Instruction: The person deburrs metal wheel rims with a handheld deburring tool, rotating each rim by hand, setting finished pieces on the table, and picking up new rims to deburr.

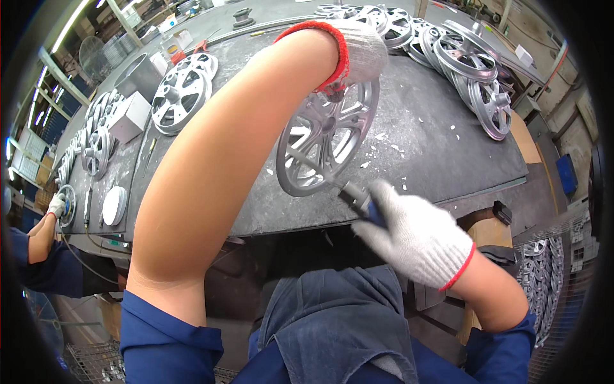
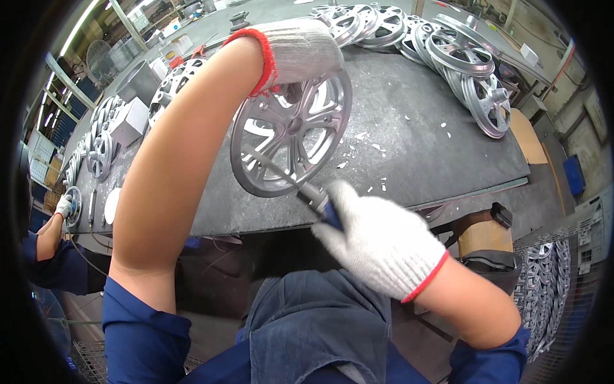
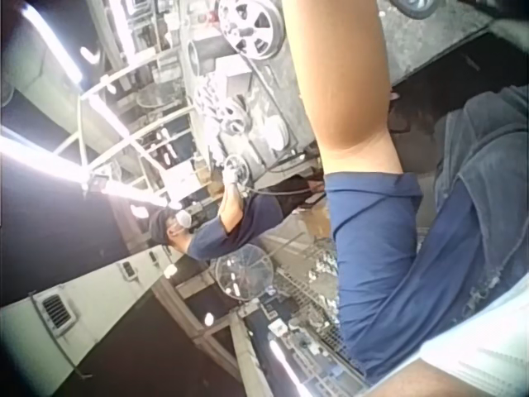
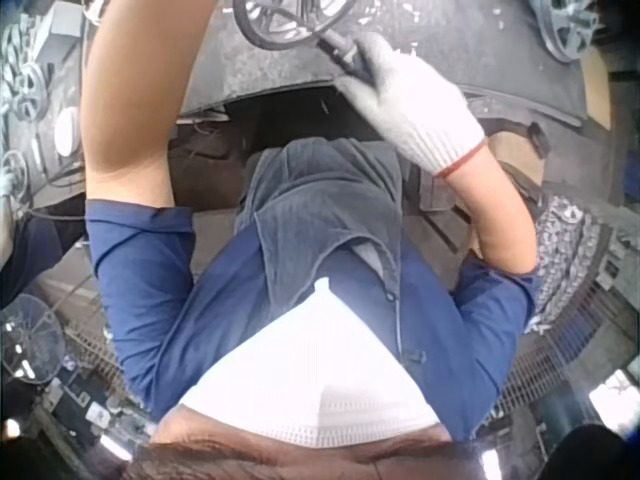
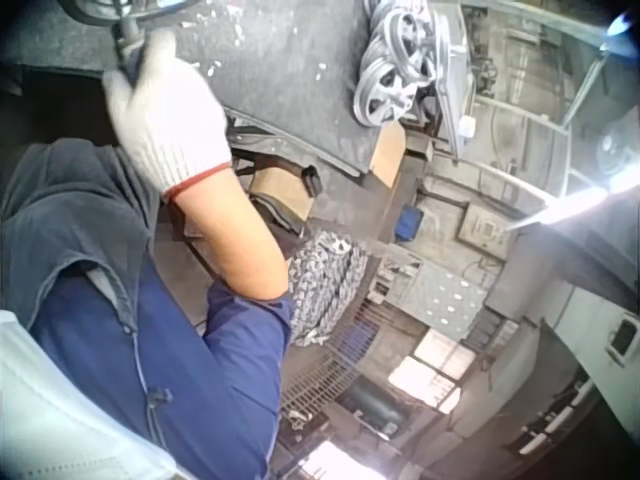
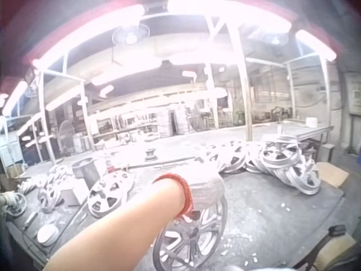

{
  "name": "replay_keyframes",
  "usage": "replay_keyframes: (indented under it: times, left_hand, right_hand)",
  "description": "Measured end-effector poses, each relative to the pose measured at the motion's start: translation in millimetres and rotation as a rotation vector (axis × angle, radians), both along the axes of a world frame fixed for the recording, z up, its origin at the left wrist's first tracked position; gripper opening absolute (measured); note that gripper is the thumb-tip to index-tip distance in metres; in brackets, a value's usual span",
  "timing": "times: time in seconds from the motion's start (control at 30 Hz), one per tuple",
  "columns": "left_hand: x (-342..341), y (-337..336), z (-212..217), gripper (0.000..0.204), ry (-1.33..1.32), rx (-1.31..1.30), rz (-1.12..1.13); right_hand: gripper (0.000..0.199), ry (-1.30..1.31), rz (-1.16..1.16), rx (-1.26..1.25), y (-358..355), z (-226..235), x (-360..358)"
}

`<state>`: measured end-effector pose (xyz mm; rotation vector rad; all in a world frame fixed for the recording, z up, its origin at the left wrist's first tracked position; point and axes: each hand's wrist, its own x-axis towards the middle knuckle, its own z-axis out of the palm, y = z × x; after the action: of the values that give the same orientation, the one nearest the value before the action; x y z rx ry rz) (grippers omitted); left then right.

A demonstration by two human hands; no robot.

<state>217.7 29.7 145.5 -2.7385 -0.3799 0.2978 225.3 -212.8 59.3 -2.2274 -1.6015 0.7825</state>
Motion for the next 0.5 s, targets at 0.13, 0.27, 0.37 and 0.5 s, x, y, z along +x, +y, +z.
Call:
replay_keyframes:
  times: [0.13,0.27,0.37,0.5]
  left_hand:
    - [-3.0,3.4,-0.7,0.017,0.078,0.185,-0.247]
    - [-4.9,13.3,-6.6,0.017,0.057,0.162,-0.209]
    - [-2.4,24.3,-12.2,0.017,-0.039,0.157,-0.303]
    - [-15.6,26.0,-3.4,0.016,-0.042,0.141,-0.375]
  right_hand:
    - [0.045,-0.069,-0.047,0.058,1.3,-6.3,-4.3]
    - [0.048,0.128,-0.051,-0.086,-2.7,-4.4,-21.4]
    - [0.048,0.703,0.015,-0.044,1.7,-32.2,-8.6]
    - [0.049,1.414,-0.061,-0.283,-0.7,-39.7,6.9]
